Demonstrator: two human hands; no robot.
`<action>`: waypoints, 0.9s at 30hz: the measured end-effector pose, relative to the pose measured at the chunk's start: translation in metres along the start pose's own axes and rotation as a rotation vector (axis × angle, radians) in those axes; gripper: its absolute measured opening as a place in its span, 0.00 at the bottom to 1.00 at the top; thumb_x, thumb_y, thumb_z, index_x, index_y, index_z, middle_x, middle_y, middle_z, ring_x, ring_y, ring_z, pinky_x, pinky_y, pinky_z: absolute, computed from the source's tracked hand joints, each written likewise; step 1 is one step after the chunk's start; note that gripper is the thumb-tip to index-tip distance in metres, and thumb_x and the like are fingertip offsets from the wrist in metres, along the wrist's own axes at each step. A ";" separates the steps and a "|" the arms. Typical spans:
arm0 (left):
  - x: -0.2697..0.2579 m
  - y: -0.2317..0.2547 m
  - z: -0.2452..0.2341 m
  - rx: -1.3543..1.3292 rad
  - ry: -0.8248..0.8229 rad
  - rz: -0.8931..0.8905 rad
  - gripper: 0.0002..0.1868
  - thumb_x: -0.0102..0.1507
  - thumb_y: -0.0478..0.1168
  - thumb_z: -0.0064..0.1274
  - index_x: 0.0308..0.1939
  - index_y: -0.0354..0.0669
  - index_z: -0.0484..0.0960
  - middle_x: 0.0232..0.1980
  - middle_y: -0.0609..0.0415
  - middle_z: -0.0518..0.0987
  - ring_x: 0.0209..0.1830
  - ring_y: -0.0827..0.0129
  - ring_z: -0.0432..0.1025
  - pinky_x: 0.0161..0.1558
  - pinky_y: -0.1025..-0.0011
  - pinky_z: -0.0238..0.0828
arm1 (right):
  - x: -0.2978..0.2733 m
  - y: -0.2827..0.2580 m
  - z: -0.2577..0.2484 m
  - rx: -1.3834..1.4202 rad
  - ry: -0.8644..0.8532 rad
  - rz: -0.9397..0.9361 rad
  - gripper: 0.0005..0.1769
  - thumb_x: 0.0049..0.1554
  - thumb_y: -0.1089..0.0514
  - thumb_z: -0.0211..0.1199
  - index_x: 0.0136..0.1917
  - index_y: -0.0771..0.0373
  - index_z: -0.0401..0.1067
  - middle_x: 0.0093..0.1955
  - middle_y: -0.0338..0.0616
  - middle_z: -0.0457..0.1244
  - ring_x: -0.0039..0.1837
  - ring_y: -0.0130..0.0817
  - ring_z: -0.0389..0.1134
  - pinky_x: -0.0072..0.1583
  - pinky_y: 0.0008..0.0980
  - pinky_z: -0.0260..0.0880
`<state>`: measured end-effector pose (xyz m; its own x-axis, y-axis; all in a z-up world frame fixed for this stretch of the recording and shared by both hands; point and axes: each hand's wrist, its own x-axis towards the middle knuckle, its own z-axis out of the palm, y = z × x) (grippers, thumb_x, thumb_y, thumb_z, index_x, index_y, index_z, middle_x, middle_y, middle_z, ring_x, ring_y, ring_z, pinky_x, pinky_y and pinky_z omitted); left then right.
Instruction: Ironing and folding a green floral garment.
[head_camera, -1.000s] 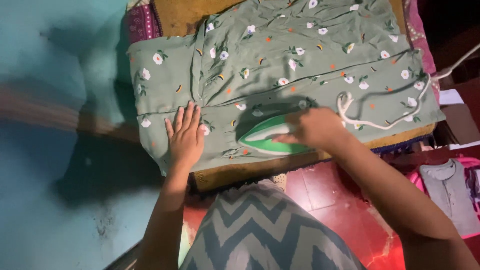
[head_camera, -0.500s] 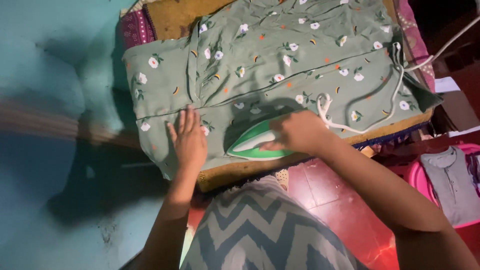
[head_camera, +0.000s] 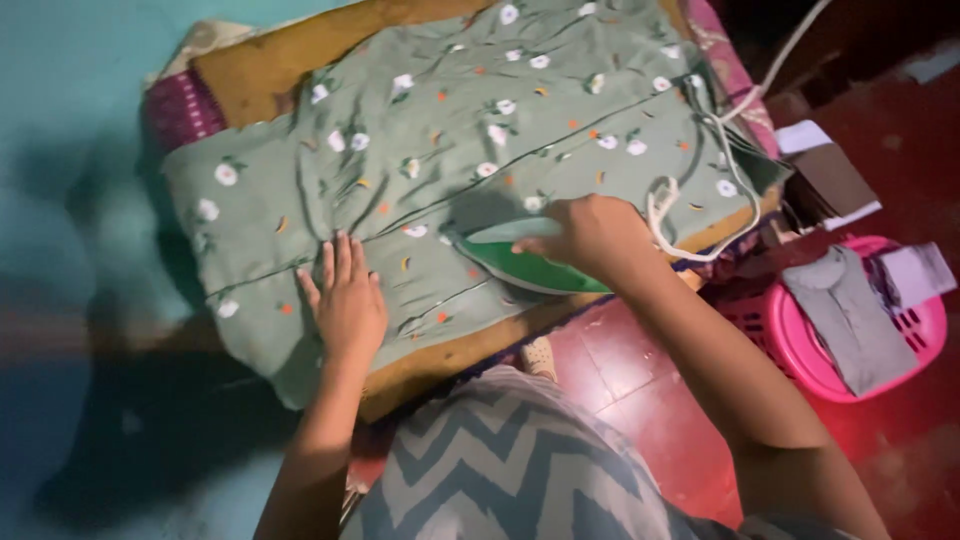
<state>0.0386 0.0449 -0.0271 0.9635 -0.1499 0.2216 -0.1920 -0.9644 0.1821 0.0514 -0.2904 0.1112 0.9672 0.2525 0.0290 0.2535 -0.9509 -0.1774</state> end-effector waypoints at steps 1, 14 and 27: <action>0.001 0.008 -0.002 0.067 -0.017 -0.036 0.32 0.67 0.46 0.46 0.75 0.39 0.66 0.82 0.49 0.60 0.82 0.56 0.53 0.74 0.38 0.38 | -0.008 0.008 -0.001 0.020 -0.006 0.042 0.39 0.51 0.22 0.62 0.40 0.63 0.76 0.32 0.57 0.67 0.39 0.60 0.70 0.44 0.54 0.71; 0.043 0.138 0.043 -0.239 -0.072 0.185 0.44 0.66 0.59 0.49 0.76 0.30 0.58 0.81 0.37 0.53 0.81 0.47 0.48 0.75 0.39 0.36 | -0.010 0.311 -0.002 -0.081 -0.042 0.873 0.47 0.62 0.19 0.55 0.41 0.69 0.76 0.37 0.59 0.70 0.40 0.56 0.75 0.43 0.53 0.73; 0.045 0.142 0.034 -0.226 -0.076 0.153 0.41 0.64 0.55 0.50 0.76 0.36 0.61 0.81 0.39 0.57 0.81 0.48 0.52 0.76 0.41 0.39 | 0.009 0.281 -0.053 -0.197 -0.235 0.039 0.43 0.45 0.16 0.60 0.58 0.47 0.80 0.31 0.46 0.69 0.33 0.43 0.71 0.37 0.44 0.70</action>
<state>0.0611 -0.1057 -0.0234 0.9298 -0.3140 0.1918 -0.3645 -0.8575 0.3631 0.1326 -0.5651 0.1134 0.9516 0.2273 -0.2069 0.2366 -0.9714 0.0213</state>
